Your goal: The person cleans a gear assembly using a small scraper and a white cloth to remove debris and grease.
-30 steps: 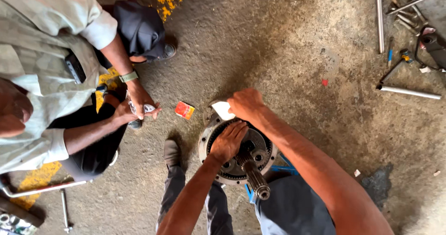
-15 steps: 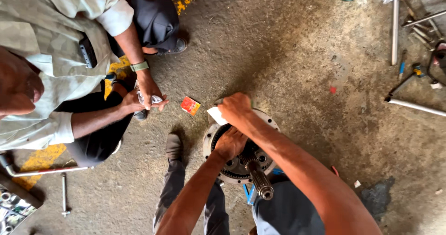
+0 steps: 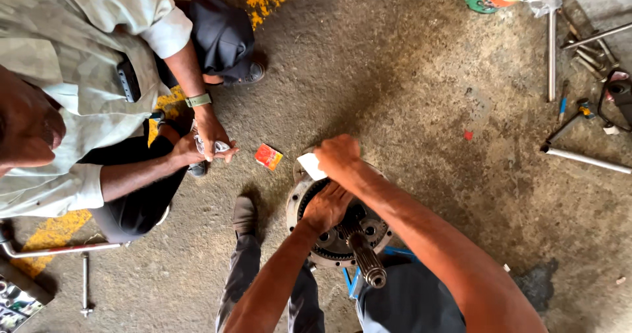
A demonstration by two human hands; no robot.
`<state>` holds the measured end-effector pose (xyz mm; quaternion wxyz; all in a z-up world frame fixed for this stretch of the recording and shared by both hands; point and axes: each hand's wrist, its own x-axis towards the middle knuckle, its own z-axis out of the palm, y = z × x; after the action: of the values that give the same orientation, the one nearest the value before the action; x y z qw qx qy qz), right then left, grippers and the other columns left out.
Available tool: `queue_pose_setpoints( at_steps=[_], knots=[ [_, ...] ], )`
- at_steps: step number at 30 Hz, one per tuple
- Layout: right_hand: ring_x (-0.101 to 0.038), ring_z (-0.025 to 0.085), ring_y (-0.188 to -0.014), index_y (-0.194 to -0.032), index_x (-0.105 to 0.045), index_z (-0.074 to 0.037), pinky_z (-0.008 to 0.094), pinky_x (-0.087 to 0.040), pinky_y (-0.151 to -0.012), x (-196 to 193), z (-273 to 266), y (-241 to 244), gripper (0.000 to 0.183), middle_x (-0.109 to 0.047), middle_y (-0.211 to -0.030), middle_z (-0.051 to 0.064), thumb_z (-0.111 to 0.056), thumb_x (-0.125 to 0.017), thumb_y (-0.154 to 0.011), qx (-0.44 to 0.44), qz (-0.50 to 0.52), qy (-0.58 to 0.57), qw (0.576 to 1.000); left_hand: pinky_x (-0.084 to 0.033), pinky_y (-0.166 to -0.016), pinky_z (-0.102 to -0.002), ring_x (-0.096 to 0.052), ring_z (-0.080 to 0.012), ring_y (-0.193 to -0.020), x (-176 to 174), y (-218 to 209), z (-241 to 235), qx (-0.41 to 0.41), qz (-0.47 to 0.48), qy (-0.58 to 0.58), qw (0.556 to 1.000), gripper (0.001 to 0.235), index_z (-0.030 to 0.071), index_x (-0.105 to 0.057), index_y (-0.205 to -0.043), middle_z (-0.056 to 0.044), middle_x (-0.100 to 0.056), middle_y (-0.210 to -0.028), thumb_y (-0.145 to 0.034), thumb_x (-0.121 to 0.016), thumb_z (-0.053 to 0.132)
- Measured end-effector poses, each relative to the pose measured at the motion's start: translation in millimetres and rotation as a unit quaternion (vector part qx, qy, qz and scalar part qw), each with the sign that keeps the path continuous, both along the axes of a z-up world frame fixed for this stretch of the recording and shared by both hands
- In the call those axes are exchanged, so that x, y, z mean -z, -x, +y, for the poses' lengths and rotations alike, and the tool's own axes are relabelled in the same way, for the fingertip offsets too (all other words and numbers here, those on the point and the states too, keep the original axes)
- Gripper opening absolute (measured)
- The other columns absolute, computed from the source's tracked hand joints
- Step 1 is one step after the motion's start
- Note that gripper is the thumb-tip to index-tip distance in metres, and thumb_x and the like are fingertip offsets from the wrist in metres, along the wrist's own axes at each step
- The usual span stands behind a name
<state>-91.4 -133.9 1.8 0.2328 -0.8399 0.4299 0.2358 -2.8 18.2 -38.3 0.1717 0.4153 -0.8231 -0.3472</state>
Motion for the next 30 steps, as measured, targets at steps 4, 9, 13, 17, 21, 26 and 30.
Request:
queue_pose_setpoints(
  at_steps=[4,9,13,17,21,26,30],
  knots=[
    [-0.076,0.024,-0.083,-0.089,-0.081,-0.017,0.041,-0.061,-0.066,7.7,18.3,-7.9,0.019,-0.077,-0.084,0.006,-0.035,-0.079,-0.083,-0.012,0.057,-0.034,0.998,-0.048,-0.109,-0.041,-0.065,-0.0339,-0.123,9.6,0.6,14.1,-0.015,0.05,0.049,0.997,0.039,0.003,-0.065,-0.126,-0.017,-0.07,-0.126,-0.087,-0.063,0.008],
    [-0.076,0.023,-0.088,-0.089,-0.083,-0.021,0.041,-0.061,-0.071,0.5,17.7,-16.5,0.008,-0.079,-0.088,0.003,-0.023,-0.075,-0.089,-0.026,0.047,0.041,0.998,-0.049,-0.109,-0.044,-0.065,-0.0345,-0.12,23.6,2.5,17.0,-0.011,0.02,-0.033,0.999,0.031,0.004,-0.067,-0.121,-0.018,-0.07,-0.122,-0.091,-0.064,0.009],
    [-0.075,0.026,-0.089,-0.099,-0.08,-0.019,0.042,-0.061,-0.07,-12.0,11.9,-7.1,0.015,-0.077,-0.093,0.007,-0.027,-0.073,-0.087,0.044,0.028,-0.016,0.999,-0.047,-0.109,-0.042,-0.062,-0.036,-0.124,17.1,1.8,14.4,0.004,-0.006,0.014,1.0,0.038,0.002,-0.065,-0.126,-0.021,-0.067,-0.128,-0.089,-0.064,0.007],
    [-0.072,0.032,-0.09,-0.112,-0.077,-0.017,0.048,-0.055,-0.076,-36.1,15.3,44.0,0.032,-0.075,-0.094,0.012,-0.041,-0.062,-0.097,0.214,0.009,-0.114,0.97,-0.046,-0.11,-0.039,-0.06,-0.0325,-0.128,-3.3,-1.5,4.4,-0.006,0.026,0.017,1.0,0.049,0.002,-0.063,-0.136,-0.016,-0.065,-0.136,-0.086,-0.061,0.003],
    [-0.07,0.029,-0.075,-0.142,-0.052,-0.009,0.047,-0.056,-0.069,-75.4,53.5,128.7,0.045,-0.074,-0.099,0.014,-0.036,-0.05,-0.106,0.318,-0.033,-0.133,0.938,-0.045,-0.115,-0.039,-0.058,-0.0297,-0.134,-20.5,-6.0,-3.3,-0.008,0.031,0.033,0.999,0.049,0.002,-0.062,-0.134,-0.013,-0.063,-0.141,-0.085,-0.061,0.003],
    [-0.07,0.036,-0.07,-0.15,-0.046,-0.028,0.05,-0.057,-0.07,-121.8,112.2,190.3,0.053,-0.058,-0.137,0.007,-0.022,-0.048,-0.097,0.403,0.014,-0.212,0.89,-0.045,-0.116,-0.039,-0.058,-0.0297,-0.135,-31.8,-4.6,-10.9,-0.017,0.038,0.028,0.999,0.043,0.004,-0.064,-0.131,-0.012,-0.064,-0.14,-0.088,-0.06,0.002],
    [-0.07,0.032,-0.088,-0.135,-0.066,-0.032,0.047,-0.058,-0.076,-131.8,132.4,181.4,0.038,-0.067,-0.108,0.014,-0.027,-0.06,-0.097,0.336,0.016,-0.028,0.941,-0.044,-0.115,-0.039,-0.057,-0.0305,-0.134,-37.4,-4.9,-12.9,-0.017,0.045,0.021,0.999,0.042,0.003,-0.064,-0.13,-0.013,-0.064,-0.138,-0.088,-0.059,0.002]
  ],
)
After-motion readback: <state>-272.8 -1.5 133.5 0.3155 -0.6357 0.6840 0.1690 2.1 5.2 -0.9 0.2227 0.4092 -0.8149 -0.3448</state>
